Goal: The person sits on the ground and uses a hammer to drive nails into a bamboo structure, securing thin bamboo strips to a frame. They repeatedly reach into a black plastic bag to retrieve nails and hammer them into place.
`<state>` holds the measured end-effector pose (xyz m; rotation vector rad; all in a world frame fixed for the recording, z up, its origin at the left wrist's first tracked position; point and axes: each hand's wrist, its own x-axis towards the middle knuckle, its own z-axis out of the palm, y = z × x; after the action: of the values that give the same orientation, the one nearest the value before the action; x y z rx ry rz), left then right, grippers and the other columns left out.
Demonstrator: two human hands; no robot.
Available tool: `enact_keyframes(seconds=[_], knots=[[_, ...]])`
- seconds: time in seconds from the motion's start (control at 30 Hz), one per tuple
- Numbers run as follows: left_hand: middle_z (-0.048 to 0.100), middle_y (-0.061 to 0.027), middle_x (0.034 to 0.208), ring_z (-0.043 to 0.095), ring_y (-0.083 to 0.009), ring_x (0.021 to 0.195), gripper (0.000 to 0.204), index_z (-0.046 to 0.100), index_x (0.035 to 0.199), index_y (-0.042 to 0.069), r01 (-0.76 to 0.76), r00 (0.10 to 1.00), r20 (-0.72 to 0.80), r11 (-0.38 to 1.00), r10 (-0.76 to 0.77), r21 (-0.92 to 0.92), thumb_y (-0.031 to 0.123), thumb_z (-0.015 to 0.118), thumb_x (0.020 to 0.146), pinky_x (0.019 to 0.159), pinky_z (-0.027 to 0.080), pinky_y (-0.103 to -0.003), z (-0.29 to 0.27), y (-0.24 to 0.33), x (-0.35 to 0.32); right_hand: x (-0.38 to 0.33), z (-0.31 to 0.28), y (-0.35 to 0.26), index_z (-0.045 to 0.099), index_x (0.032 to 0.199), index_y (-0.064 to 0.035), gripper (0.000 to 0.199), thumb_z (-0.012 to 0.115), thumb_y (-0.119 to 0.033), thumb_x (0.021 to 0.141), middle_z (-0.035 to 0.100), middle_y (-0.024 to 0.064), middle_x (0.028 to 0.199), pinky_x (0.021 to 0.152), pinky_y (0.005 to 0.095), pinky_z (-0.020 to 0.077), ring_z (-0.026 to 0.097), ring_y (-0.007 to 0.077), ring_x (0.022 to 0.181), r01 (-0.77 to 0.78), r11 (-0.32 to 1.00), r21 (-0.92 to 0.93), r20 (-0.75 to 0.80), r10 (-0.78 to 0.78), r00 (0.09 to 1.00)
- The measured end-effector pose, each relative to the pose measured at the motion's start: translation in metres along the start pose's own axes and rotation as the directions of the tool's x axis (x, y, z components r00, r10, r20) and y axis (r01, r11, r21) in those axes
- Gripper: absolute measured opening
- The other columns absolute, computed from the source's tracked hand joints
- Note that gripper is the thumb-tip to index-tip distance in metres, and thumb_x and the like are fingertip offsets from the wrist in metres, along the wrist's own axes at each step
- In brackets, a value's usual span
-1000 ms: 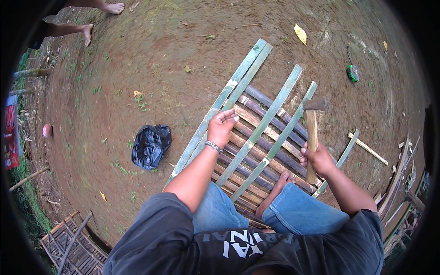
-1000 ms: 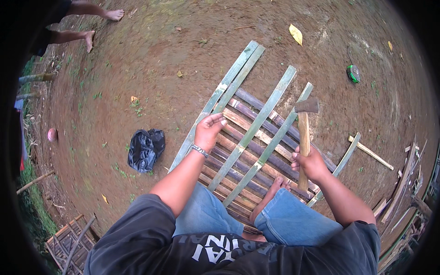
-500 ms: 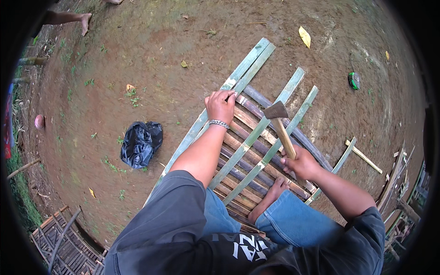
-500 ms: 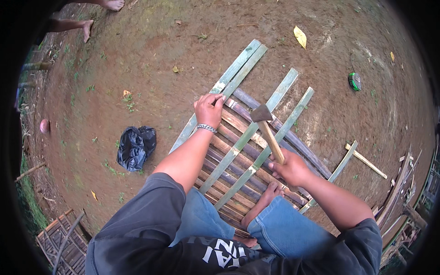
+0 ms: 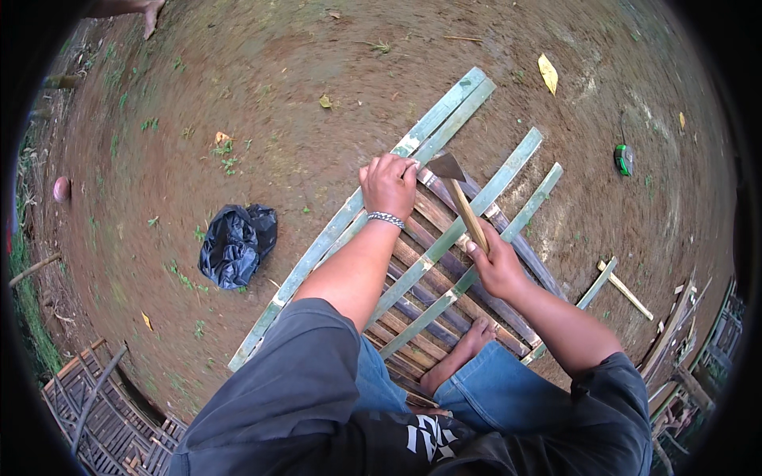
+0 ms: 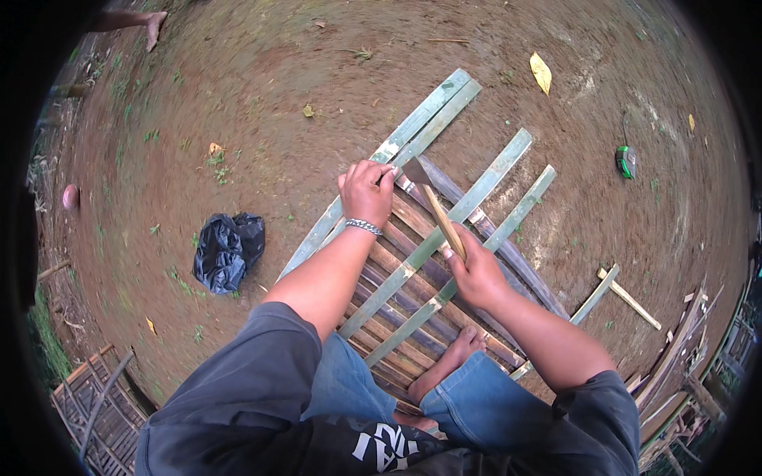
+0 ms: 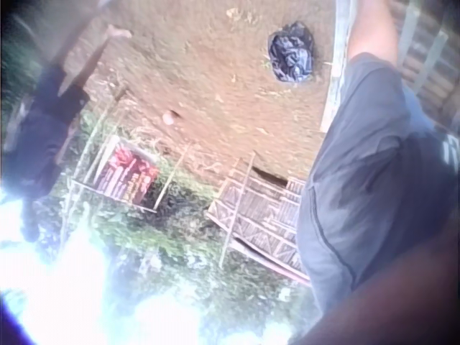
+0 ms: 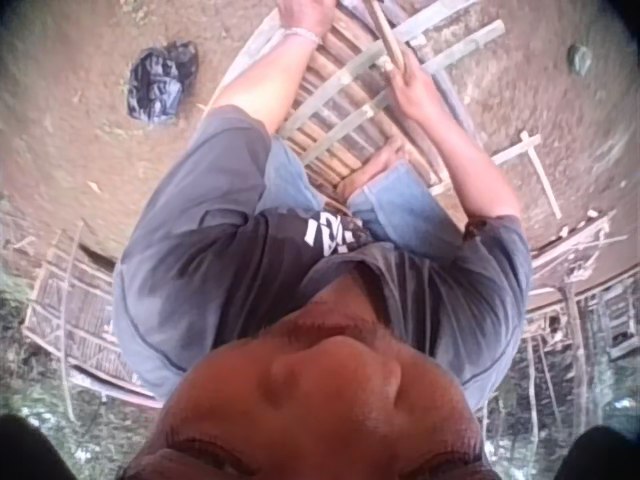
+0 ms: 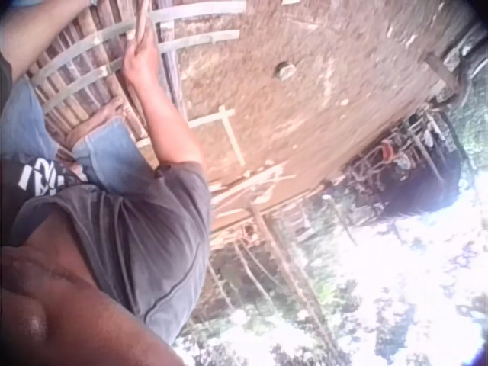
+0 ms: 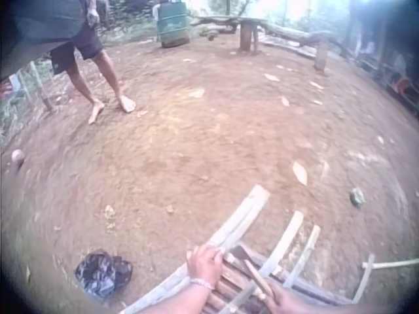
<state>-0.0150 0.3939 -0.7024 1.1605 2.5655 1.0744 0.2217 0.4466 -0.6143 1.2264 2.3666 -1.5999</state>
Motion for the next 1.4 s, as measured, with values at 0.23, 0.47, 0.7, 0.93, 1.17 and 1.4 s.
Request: enact_keyframes(seconds=[0.23, 0.47, 0.7, 0.93, 1.17, 1.4], knots=[[0.069, -0.0005, 0.096, 0.062, -0.0217, 0.098, 0.008, 0.076, 0.089, 0.014, -0.007, 1.000, -0.003, 1.000, 0.007, 0.030, 0.021, 0.076, 0.085, 0.091, 0.040, -0.039, -0.002, 0.000, 0.002, 0.019, -0.006, -0.009, 0.038, 0.150, -0.0094, 0.051, 0.053, -0.020, 0.102, 0.064, 0.0292, 0.123, 0.096, 0.0516, 0.0503, 0.062, 0.0496, 0.112, -0.036, 0.996, -0.080, 0.100, 0.044, 0.994], [0.069, -0.0011, 0.095, 0.062, -0.0229, 0.097, 0.007, 0.072, 0.085, 0.013, -0.006, 1.000, -0.007, 1.000, 0.006, 0.029, 0.017, 0.077, 0.082, 0.090, 0.041, -0.039, -0.003, 0.001, 0.002, 0.022, -0.006, -0.013, 0.039, 0.150, -0.0108, 0.050, 0.053, -0.021, 0.103, 0.064, 0.0305, 0.123, 0.094, 0.0540, 0.0515, 0.063, 0.0509, 0.108, 0.088, 0.959, -0.270, 0.067, -0.073, 0.995], [0.069, -0.0011, 0.095, 0.062, -0.0229, 0.097, 0.007, 0.073, 0.086, 0.013, -0.001, 1.000, 0.012, 1.000, 0.000, 0.023, 0.018, 0.077, 0.082, 0.090, 0.040, -0.039, -0.003, 0.001, 0.002, 0.028, -0.004, -0.005, 0.040, 0.150, -0.0126, 0.050, 0.053, -0.021, 0.103, 0.063, 0.0305, 0.125, 0.095, 0.0532, 0.0524, 0.063, 0.0507, 0.109, 0.117, 0.956, -0.268, 0.018, -0.116, 0.993], [0.069, -0.0012, 0.095, 0.062, -0.0231, 0.096, 0.007, 0.073, 0.087, 0.013, -0.012, 1.000, 0.004, 1.000, 0.012, 0.015, 0.018, 0.076, 0.083, 0.089, 0.040, -0.039, -0.004, 0.001, 0.002, 0.028, -0.005, -0.007, 0.040, 0.151, -0.0125, 0.050, 0.055, -0.022, 0.104, 0.063, 0.0302, 0.127, 0.095, 0.0524, 0.0532, 0.064, 0.0495, 0.109, 0.173, 0.944, -0.282, -0.020, -0.186, 0.982], [0.070, -0.0008, 0.095, 0.061, -0.0231, 0.096, 0.006, 0.073, 0.086, 0.014, 0.001, 0.999, 0.033, 0.999, -0.002, 0.033, 0.017, 0.076, 0.083, 0.089, 0.040, -0.039, -0.005, 0.002, 0.003, 0.036, -0.013, -0.008, 0.042, 0.150, -0.0119, 0.050, 0.057, -0.021, 0.102, 0.064, 0.0287, 0.127, 0.092, 0.0512, 0.0546, 0.066, 0.0483, 0.108, 0.082, 0.943, -0.323, 0.033, -0.075, 0.997], [0.070, -0.0010, 0.095, 0.062, -0.0230, 0.097, 0.005, 0.073, 0.086, 0.014, 0.002, 0.999, 0.034, 0.999, -0.003, 0.050, 0.018, 0.075, 0.083, 0.089, 0.040, -0.039, -0.003, 0.000, 0.002, 0.036, -0.016, -0.009, 0.044, 0.148, -0.0112, 0.049, 0.057, -0.019, 0.102, 0.064, 0.0269, 0.128, 0.092, 0.0506, 0.0546, 0.065, 0.0482, 0.108, 0.056, 0.937, -0.346, 0.052, -0.040, 0.998]])
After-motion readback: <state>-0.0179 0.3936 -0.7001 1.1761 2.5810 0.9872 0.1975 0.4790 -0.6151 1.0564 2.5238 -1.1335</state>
